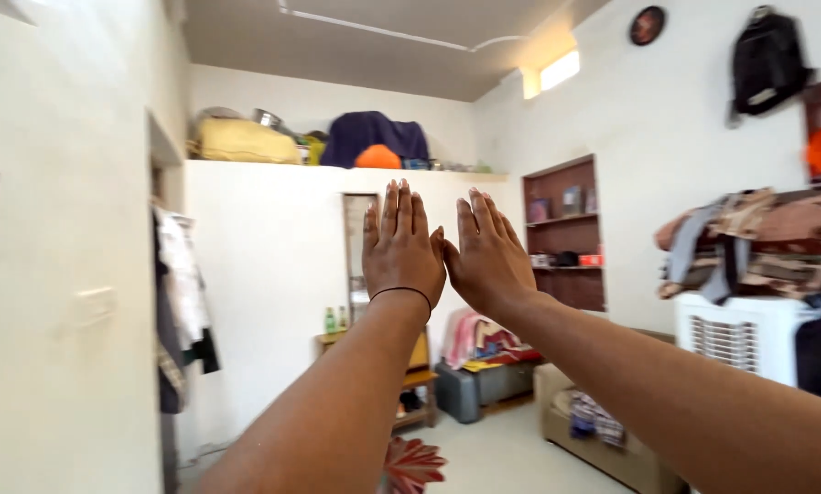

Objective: Picking up notebooks from a bed and placing them on a shelf.

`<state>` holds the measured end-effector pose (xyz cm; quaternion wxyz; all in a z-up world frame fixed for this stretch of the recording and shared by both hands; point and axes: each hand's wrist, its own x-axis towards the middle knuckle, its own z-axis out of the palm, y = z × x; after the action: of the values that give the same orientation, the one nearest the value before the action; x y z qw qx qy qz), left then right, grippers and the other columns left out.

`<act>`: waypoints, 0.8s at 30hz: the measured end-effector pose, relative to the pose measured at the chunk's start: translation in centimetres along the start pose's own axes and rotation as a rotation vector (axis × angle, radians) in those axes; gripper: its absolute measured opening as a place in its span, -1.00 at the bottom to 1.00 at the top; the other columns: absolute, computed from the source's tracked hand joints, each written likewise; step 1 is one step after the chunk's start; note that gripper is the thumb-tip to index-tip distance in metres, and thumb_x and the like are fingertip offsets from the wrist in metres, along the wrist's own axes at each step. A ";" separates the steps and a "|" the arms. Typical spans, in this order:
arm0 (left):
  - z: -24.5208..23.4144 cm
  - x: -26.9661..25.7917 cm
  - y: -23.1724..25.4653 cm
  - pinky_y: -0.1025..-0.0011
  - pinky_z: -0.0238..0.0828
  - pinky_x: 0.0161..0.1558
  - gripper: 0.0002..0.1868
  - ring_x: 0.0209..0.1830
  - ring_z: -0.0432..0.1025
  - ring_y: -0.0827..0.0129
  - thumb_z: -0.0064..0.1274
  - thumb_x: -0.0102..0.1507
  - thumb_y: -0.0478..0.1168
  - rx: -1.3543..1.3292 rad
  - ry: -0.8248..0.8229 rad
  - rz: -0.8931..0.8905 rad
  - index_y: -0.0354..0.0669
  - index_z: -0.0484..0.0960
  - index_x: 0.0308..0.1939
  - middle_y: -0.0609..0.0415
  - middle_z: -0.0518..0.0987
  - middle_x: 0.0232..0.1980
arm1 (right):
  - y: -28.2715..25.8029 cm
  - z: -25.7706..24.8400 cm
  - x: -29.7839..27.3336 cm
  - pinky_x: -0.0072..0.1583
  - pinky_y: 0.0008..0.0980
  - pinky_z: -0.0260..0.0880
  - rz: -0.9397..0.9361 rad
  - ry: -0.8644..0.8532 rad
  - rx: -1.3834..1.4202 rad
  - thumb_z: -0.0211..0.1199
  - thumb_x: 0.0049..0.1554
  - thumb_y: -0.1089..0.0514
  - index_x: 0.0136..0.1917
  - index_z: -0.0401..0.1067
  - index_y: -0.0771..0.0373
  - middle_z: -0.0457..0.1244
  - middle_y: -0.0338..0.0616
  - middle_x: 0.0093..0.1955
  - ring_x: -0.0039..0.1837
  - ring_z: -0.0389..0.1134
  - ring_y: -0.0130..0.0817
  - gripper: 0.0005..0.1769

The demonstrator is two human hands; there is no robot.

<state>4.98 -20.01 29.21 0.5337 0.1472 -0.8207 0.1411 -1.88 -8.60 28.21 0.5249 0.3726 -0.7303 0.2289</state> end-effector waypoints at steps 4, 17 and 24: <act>1.5 -0.5 5.5 0.16 -0.51 0.56 -0.29 0.67 -0.39 0.36 -0.47 0.41 0.12 -0.116 0.009 0.032 -0.17 0.02 0.56 0.06 -0.15 0.67 | 5.3 -1.7 -2.6 0.57 -0.11 -0.19 0.019 -0.004 -0.071 -0.07 0.30 -0.16 0.57 -0.02 0.40 -0.18 0.23 0.66 0.67 -0.21 0.03 -0.22; 2.5 -3.8 24.7 0.15 -0.48 0.56 -0.27 0.67 -0.30 0.32 -0.41 0.40 0.13 -0.409 -0.003 0.135 -0.22 0.06 0.55 -0.01 -0.08 0.66 | 19.7 -12.5 -11.4 0.58 -0.11 -0.21 0.158 -0.147 -0.348 -0.10 0.30 -0.18 0.57 -0.05 0.40 -0.19 0.20 0.66 0.68 -0.23 0.01 -0.21; 1.4 -6.5 32.7 0.13 -0.46 0.56 -0.28 0.67 -0.29 0.25 -0.39 0.40 0.11 -0.522 -0.034 0.173 -0.25 0.10 0.53 -0.04 -0.03 0.65 | 23.6 -17.6 -16.4 0.55 -0.05 -0.19 0.211 -0.193 -0.413 -0.08 0.32 -0.20 0.53 -0.01 0.43 -0.14 0.30 0.61 0.65 -0.18 0.10 -0.23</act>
<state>-6.47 9.98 20.24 0.5257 -0.0638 -0.8477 -0.0328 -7.09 23.73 20.19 0.4910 0.1993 -0.8431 0.0919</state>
